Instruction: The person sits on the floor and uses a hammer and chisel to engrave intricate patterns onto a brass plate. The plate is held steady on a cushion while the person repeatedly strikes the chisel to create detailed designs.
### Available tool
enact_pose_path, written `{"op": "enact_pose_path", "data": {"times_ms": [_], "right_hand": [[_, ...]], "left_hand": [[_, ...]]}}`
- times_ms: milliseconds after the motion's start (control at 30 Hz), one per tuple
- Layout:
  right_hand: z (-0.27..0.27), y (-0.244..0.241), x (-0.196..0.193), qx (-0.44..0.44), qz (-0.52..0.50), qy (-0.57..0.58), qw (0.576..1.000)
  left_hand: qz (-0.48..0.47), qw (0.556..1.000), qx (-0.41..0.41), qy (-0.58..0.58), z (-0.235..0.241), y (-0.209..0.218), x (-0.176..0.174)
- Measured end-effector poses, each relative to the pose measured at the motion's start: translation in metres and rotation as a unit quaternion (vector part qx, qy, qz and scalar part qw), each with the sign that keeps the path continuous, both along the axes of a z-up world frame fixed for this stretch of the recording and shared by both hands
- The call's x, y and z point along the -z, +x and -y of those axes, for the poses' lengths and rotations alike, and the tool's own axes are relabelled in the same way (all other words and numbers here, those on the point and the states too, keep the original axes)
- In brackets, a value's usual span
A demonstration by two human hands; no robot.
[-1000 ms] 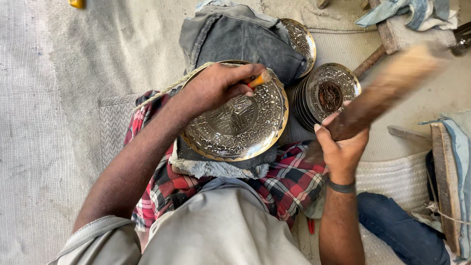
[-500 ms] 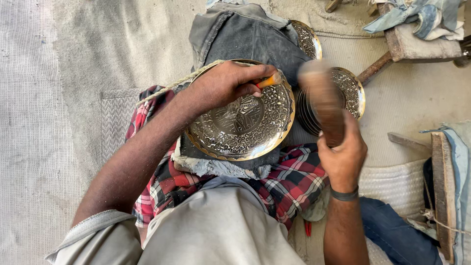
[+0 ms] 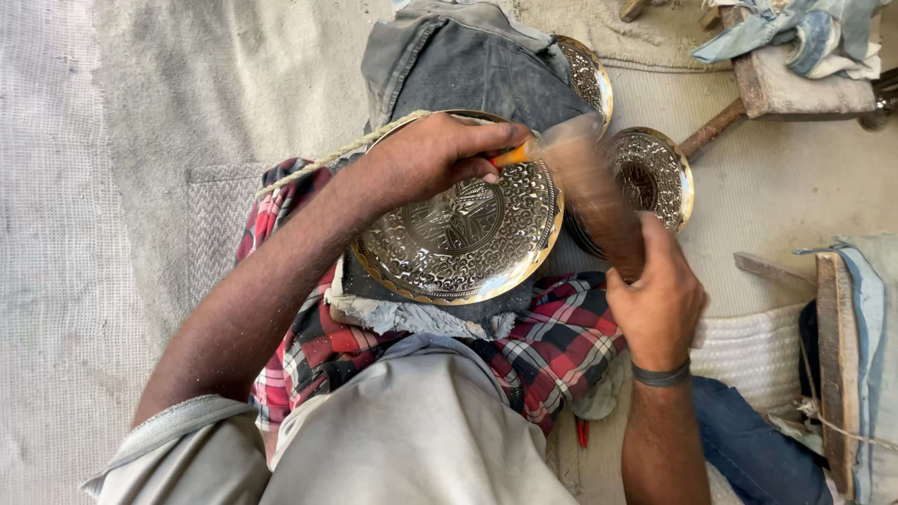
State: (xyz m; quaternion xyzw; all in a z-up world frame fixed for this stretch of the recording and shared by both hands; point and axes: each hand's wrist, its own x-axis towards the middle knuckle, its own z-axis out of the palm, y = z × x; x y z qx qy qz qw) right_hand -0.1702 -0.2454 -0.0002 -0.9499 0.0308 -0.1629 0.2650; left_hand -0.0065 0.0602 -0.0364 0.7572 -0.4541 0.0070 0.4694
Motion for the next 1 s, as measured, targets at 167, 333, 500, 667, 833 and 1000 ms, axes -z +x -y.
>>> {"op": "enact_pose_path", "data": {"times_ms": [167, 333, 500, 667, 833, 1000], "right_hand": [[0.001, -0.002, -0.001, -0.053, 0.029, -0.127, 0.99], [-0.002, 0.006, -0.008, 0.015, 0.086, 0.189, 0.978], [-0.015, 0.012, -0.01, -0.014, -0.015, -0.091, 0.996], [-0.007, 0.018, -0.006, -0.025, 0.013, -0.01, 1.0], [0.007, 0.029, -0.022, -0.067, 0.03, 0.045, 0.996], [0.008, 0.04, -0.055, -0.089, -0.004, -0.014, 0.996]], "left_hand": [[-0.005, 1.0, -0.007, -0.006, 0.0, -0.003, 0.004], [0.02, 0.998, -0.049, -0.018, 0.003, -0.006, 0.002], [-0.018, 0.997, -0.07, 0.003, 0.0, -0.012, -0.002], [-0.061, 0.983, -0.139, -0.099, 0.0, -0.036, 0.007], [-0.073, 0.982, -0.139, -0.102, 0.002, -0.035, 0.001], [-0.083, 0.984, -0.124, -0.099, 0.002, -0.035, -0.006]]}}
